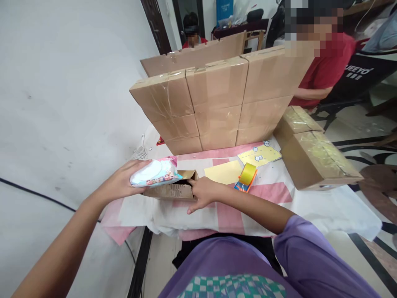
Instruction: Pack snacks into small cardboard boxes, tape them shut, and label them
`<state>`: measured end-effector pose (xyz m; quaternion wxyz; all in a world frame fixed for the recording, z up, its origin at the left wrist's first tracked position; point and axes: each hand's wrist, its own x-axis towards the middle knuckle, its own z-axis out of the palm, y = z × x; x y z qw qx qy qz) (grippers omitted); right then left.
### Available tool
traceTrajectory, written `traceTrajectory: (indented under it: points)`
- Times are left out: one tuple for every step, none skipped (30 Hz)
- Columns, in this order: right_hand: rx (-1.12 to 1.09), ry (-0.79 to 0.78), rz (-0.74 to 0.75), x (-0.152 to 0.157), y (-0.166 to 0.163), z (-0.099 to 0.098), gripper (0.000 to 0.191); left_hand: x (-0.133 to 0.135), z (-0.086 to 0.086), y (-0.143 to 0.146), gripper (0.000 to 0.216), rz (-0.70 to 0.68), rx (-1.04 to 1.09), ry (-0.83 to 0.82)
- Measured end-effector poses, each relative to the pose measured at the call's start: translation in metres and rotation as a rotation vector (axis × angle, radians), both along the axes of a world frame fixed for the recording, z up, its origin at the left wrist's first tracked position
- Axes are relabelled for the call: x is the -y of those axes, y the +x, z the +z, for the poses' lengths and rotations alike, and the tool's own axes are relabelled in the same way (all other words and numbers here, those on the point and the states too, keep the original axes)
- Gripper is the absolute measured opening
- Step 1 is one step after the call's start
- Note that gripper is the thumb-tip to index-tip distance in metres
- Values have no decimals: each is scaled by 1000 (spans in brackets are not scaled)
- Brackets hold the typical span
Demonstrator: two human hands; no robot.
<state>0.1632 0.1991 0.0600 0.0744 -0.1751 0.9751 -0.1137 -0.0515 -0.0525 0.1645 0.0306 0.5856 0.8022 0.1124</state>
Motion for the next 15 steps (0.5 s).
traceTrajectory:
  points:
    - [-8,18,14,0,0,0,80,-1,2,1,75,-21,-10,-18]
    - [-18,33,29,0,0,0,78,-2,3,2,74,-39,-22,-34]
    - [-29,45,43,0,0,-1,76,-2,4,4,74,-52,-36,-43]
    - [-39,57,56,1,-1,-2,74,-2,6,5,74,-62,-50,-50]
    - [-45,69,67,1,-1,-3,73,-1,9,7,74,-73,-63,-55]
    - [-46,81,76,1,-2,-5,72,0,12,10,73,-89,-78,-55]
    - [-46,91,87,1,-2,-8,71,2,15,13,72,-111,-94,-49]
    - [-54,92,97,2,-2,-10,70,4,19,16,71,-137,-112,-40]
    - [-74,82,108,2,-3,-12,70,6,23,19,69,-161,-129,-27]
    - [-106,60,115,2,-3,-14,72,9,28,23,69,-179,-146,-14]
    - [-146,31,120,2,-3,-16,77,12,33,27,70,-189,-161,2]
    - [-185,-2,123,1,-2,-18,83,16,37,31,72,-187,-169,18]
    - [-218,-32,127,0,-2,-18,90,20,40,35,73,-176,-170,31]
    - [-238,-53,134,-2,-1,-18,94,24,42,39,75,-160,-165,41]
    - [-249,-66,144,-4,0,-17,94,27,43,42,77,-143,-154,51]
